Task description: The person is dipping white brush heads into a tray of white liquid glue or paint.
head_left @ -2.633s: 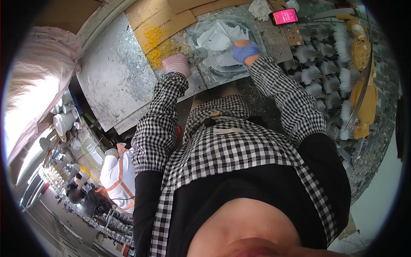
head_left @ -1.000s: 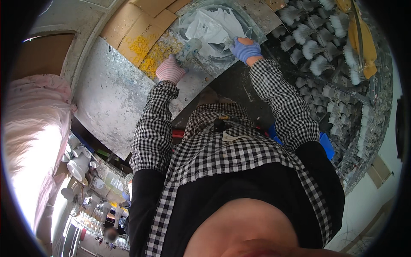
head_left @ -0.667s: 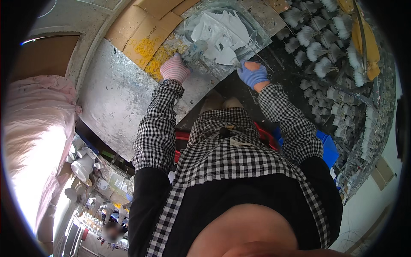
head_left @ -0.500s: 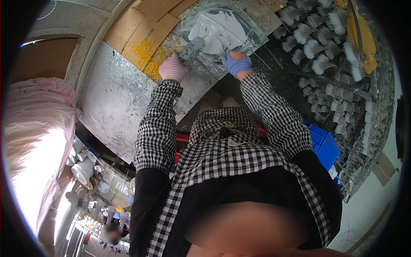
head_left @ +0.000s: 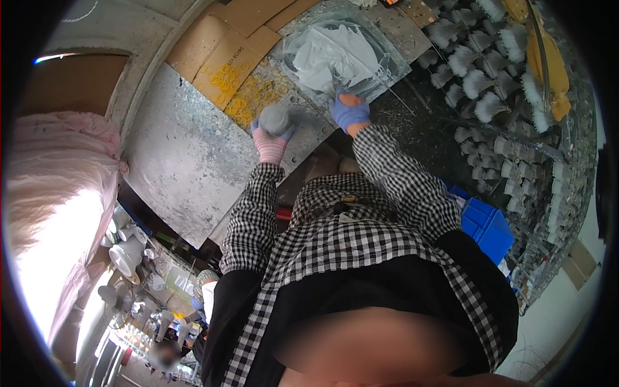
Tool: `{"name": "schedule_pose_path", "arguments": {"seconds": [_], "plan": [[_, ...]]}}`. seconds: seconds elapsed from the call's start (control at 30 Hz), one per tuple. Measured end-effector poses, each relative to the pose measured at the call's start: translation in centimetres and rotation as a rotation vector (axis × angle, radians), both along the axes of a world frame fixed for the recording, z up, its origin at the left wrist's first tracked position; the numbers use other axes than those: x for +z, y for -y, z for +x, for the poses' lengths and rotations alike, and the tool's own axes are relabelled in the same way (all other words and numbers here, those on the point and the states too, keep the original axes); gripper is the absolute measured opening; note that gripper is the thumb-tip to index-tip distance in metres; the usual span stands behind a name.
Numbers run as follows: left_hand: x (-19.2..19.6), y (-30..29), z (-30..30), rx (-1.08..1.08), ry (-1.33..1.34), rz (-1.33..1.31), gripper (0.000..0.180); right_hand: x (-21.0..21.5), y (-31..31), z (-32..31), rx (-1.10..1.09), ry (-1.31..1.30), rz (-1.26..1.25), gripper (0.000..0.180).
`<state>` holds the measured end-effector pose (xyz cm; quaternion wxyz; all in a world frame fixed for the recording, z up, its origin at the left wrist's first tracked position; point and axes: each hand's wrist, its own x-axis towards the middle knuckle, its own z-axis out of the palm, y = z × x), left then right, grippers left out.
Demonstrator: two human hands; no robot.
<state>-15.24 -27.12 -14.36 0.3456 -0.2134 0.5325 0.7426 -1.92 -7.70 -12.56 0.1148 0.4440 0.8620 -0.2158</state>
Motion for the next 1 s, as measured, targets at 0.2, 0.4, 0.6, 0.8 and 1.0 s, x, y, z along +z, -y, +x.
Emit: {"name": "schedule_pose_path", "arguments": {"seconds": [0.2, 0.4, 0.6, 0.8, 1.0], "plan": [[-2.7, 3.3, 1.2, -0.014, 0.098, 0.364, 0.054, 5.2, -5.3, 2.0, -0.005, 0.092, -0.04, 0.036], [-2.8, 2.9, 2.1, -0.092, -0.04, 0.281, 0.053, 5.4, -5.0, 9.2, 0.103, 0.209, 0.066, 0.035], [0.2, 3.0, 6.9, -0.397, -0.951, -0.836, 0.075, 2.9, -9.0, 1.9, 0.071, 0.166, 0.033, 0.04], [-4.6, 4.7, 16.2, -0.866, -0.403, -0.356, 0.038, 8.2, -14.5, 0.7, 0.153, 0.15, -0.077, 0.05], [-4.7, -7.1, 18.5, -1.103, -0.464, -0.236, 0.039, 9.1, -18.8, 5.1, 0.244, 0.268, 0.057, 0.052]]}}
